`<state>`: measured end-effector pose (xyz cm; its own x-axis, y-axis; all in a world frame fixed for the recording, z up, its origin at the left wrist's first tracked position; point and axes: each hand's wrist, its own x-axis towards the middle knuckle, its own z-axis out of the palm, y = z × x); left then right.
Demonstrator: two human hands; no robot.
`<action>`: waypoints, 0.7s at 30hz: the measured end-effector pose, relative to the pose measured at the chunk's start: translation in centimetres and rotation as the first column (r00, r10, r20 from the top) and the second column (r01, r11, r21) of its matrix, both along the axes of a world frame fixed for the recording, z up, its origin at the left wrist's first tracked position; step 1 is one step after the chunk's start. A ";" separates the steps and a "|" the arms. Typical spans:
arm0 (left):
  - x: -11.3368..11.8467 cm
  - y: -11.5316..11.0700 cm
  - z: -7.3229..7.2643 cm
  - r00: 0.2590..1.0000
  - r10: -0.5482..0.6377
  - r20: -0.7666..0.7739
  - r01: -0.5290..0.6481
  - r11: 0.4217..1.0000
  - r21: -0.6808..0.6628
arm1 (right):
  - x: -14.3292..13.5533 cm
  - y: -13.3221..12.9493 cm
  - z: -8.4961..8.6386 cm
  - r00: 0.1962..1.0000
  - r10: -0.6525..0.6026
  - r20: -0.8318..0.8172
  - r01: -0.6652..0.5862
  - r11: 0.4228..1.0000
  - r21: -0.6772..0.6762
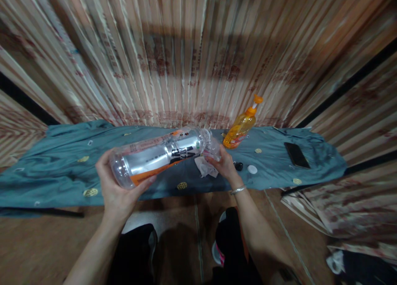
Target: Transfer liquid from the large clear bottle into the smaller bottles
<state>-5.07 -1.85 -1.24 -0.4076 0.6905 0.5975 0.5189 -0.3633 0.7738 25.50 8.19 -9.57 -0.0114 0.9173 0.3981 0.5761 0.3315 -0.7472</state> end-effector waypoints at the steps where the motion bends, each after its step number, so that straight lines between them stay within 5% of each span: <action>1: 0.0 0.0 0.0 1.000 0.000 -0.003 0.000 1.000 -0.001 | 0.0 0.0 0.0 1.000 -0.003 0.005 0.003 1.000 0.002; 21: 0.4 -0.7 0.0 0.998 -0.006 -0.061 0.007 1.000 0.008 | 0.0 0.0 -0.2 1.000 0.002 -0.018 -0.002 1.000 0.000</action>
